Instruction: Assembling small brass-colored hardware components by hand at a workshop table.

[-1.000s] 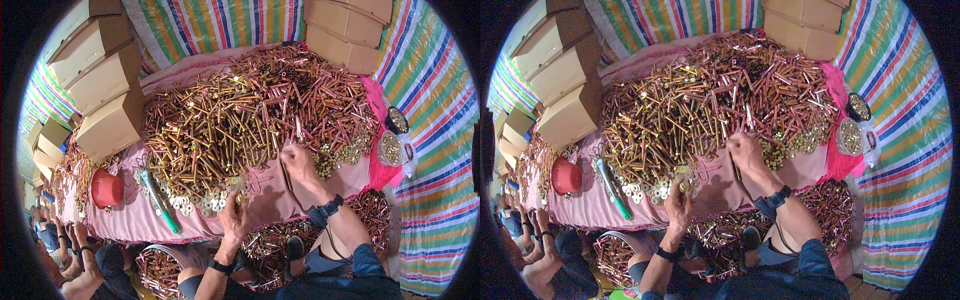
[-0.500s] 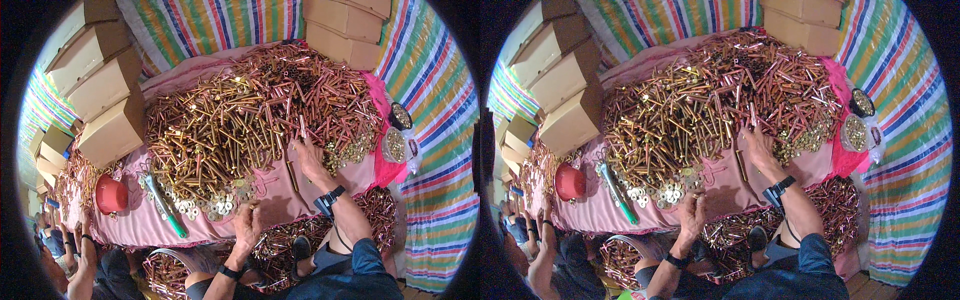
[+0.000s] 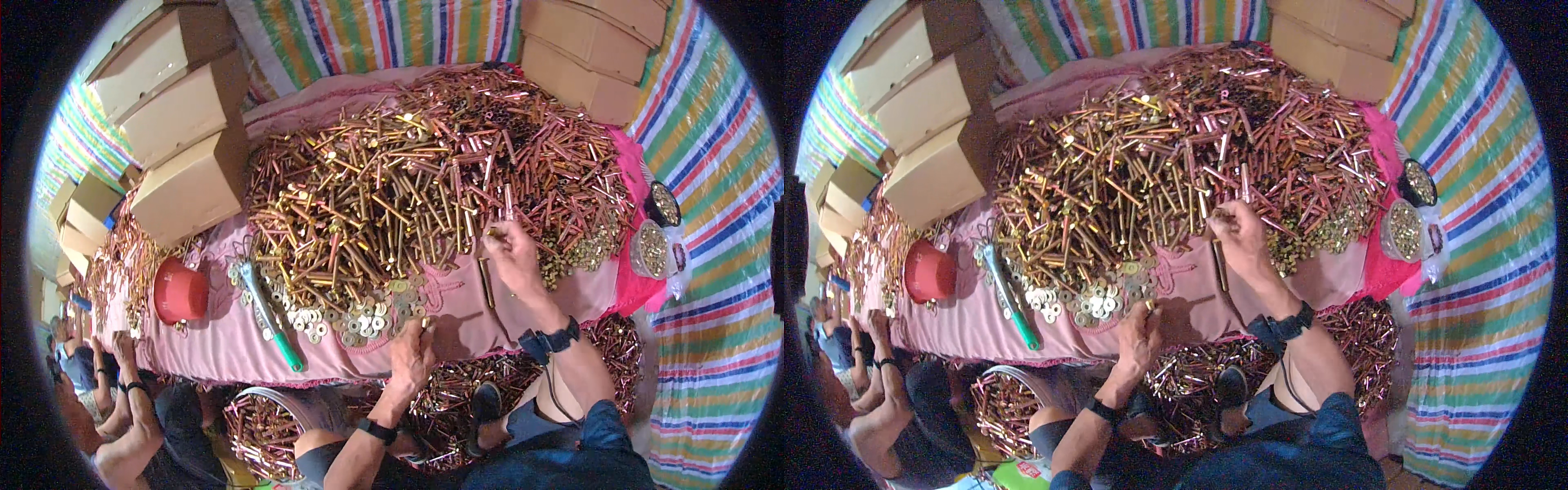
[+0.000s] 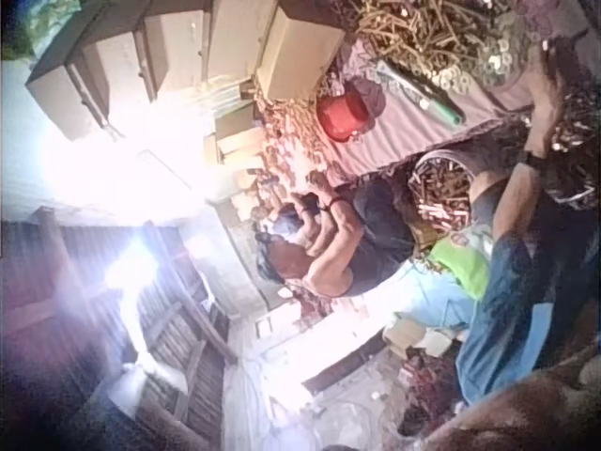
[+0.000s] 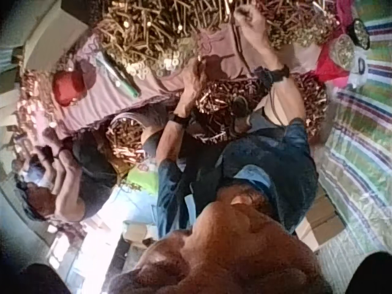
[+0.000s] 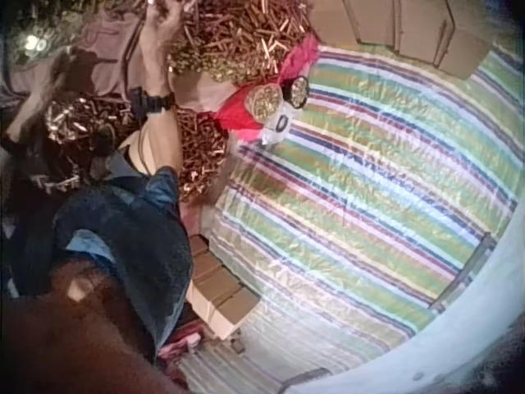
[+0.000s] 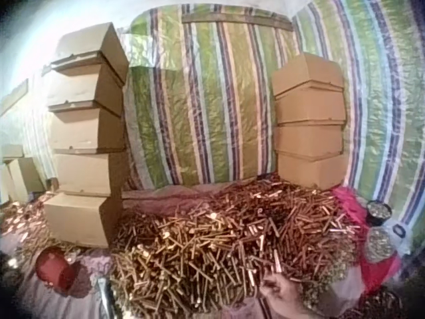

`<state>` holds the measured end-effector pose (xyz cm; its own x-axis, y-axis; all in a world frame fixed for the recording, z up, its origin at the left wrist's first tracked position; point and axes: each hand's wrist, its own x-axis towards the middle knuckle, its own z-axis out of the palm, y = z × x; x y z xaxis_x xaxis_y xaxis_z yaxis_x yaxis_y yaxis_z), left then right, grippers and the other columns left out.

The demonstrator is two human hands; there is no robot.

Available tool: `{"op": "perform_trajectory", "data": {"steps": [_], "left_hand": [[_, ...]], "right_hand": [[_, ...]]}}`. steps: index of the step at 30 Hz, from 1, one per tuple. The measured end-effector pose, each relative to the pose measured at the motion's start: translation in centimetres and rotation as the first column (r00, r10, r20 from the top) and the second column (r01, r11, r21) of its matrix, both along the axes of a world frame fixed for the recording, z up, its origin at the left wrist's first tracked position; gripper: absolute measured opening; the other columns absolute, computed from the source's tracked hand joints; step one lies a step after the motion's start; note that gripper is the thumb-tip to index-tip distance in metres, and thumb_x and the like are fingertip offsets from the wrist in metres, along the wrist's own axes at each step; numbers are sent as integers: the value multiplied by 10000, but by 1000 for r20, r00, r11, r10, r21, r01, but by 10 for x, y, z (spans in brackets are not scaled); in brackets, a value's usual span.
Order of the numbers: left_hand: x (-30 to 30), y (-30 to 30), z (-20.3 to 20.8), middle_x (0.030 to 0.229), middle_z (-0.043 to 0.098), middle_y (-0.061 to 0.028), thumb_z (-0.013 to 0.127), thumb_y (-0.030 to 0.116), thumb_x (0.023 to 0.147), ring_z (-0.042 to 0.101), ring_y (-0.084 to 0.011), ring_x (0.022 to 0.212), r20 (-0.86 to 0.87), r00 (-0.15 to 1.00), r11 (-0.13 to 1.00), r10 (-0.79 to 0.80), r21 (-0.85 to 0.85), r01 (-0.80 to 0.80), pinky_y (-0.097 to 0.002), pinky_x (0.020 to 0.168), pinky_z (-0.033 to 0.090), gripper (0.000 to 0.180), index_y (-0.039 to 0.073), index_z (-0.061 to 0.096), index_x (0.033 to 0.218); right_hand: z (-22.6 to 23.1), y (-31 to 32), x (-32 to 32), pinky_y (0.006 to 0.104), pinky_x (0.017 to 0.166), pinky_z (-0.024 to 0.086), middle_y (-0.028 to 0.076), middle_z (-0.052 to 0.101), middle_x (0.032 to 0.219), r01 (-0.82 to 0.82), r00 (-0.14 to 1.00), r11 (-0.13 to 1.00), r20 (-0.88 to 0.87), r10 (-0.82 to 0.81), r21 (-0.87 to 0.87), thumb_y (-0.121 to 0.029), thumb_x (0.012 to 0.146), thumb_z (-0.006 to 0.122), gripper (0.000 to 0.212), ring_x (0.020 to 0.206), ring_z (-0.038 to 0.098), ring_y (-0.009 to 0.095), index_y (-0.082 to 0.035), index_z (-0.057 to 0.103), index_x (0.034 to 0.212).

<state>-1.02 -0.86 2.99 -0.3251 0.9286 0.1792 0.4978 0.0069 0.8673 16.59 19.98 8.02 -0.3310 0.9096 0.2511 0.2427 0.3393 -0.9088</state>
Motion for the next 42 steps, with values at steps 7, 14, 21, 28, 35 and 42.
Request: {"op": "perform_trajectory", "data": {"steps": [7, 14, 21, 28, 35, 42], "left_hand": [[2, 5, 4, 740, 564, -206, 611, 104, 988, 576, -387, 660, -33, 999, 994, -2, 113, 6, -469, 629, 459, 99, 10, 579, 987], [2, -4, 12, 926, 638, -210, 632, 91, 961, 650, -449, 817, -90, 996, 999, -24, -45, 20, -502, 689, 499, 96, 54, 588, 1038], [2, -7, 20, 1029, 659, -189, 640, 85, 951, 679, -435, 887, -129, 991, 1000, 21, 15, -20, -497, 724, 536, 213, 106, 636, 1163], [3, 1, 18, 1000, 714, -204, 715, 88, 926, 707, -352, 904, 6, 999, 997, 47, 65, -48, -401, 782, 557, 241, -12, 680, 1143], [5, 1, 13, 946, 706, -180, 710, 155, 966, 701, -305, 870, 58, 998, 993, -33, 113, 27, -384, 767, 540, 212, 5, 703, 1115], [6, -1, 5, 1044, 683, -199, 679, 40, 933, 683, -366, 936, -108, 994, 994, 30, 109, -18, -407, 795, 549, 208, 15, 705, 1138]], "right_hand": [[34, -74, -27, 250, 631, 566, 56, 679, 916, -289, 927, 882, -341, 159, -372, -173, 1009, 683, 256, 809, 689, 104, -24, 590, 1195], [46, -95, -33, 335, 738, 625, 142, 723, 1084, -270, 963, 961, -6, 271, 69, -110, 975, 691, 282, 899, 749, 223, -19, 614, 1231], [48, -104, -26, 347, 704, 616, 167, 729, 1054, -300, 954, 897, 107, 280, 325, -95, 911, 769, 298, 922, 751, 265, 0, 630, 1155], [36, -104, -21, 427, 768, 576, 165, 701, 988, -382, 920, 889, 198, 340, 252, -121, 923, 732, 219, 917, 713, 355, -27, 644, 1101], [30, -92, -11, 431, 773, 562, 185, 714, 974, -479, 874, 868, 159, 459, 126, -123, 932, 720, 187, 913, 716, 371, -31, 664, 1085], [7, -90, -17, 316, 782, 584, 98, 741, 1026, -455, 890, 865, -102, 444, -210, -66, 940, 738, 212, 929, 722, 175, 15, 678, 1126]]}}
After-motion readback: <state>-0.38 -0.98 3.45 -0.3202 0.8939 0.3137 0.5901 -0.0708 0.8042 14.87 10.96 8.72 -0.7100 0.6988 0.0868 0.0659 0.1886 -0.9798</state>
